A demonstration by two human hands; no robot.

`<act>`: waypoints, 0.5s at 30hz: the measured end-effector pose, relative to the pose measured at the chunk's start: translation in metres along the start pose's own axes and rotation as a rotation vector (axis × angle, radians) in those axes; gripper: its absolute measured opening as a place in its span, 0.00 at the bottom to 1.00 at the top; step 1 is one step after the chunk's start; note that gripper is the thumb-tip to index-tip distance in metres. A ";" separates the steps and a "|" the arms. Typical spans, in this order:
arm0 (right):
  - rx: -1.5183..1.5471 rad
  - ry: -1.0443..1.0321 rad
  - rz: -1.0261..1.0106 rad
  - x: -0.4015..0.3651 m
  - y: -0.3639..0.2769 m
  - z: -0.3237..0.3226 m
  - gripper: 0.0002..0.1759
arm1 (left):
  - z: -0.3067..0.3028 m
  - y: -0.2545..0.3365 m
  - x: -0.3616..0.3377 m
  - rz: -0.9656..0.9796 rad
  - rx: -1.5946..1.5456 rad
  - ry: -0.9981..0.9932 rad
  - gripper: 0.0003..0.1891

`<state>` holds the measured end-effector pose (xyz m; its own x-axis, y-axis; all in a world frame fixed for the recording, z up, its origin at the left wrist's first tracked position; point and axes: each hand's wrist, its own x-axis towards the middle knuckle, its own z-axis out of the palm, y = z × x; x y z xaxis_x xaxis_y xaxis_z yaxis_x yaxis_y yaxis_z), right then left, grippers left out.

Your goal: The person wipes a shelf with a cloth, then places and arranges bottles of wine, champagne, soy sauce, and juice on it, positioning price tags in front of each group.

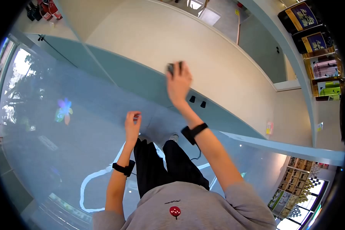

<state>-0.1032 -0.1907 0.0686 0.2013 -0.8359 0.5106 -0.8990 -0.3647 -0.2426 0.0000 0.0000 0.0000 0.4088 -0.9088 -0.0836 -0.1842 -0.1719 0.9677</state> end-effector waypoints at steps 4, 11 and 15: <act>0.219 0.056 -0.101 0.026 -0.072 0.039 0.19 | -0.060 0.000 0.031 0.032 0.037 0.059 0.06; 1.183 -0.548 0.518 0.003 -0.105 -0.015 0.24 | -0.100 0.074 0.034 -0.076 -0.169 0.026 0.11; 1.333 -0.659 0.560 -0.034 -0.123 -0.047 0.26 | -0.079 0.094 0.058 0.061 -0.372 0.052 0.15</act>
<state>-0.0179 -0.0976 0.1198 0.4208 -0.8765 -0.2336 -0.0151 0.2507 -0.9679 0.0774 -0.0390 0.1045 0.4536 -0.8910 -0.0200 0.1234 0.0406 0.9915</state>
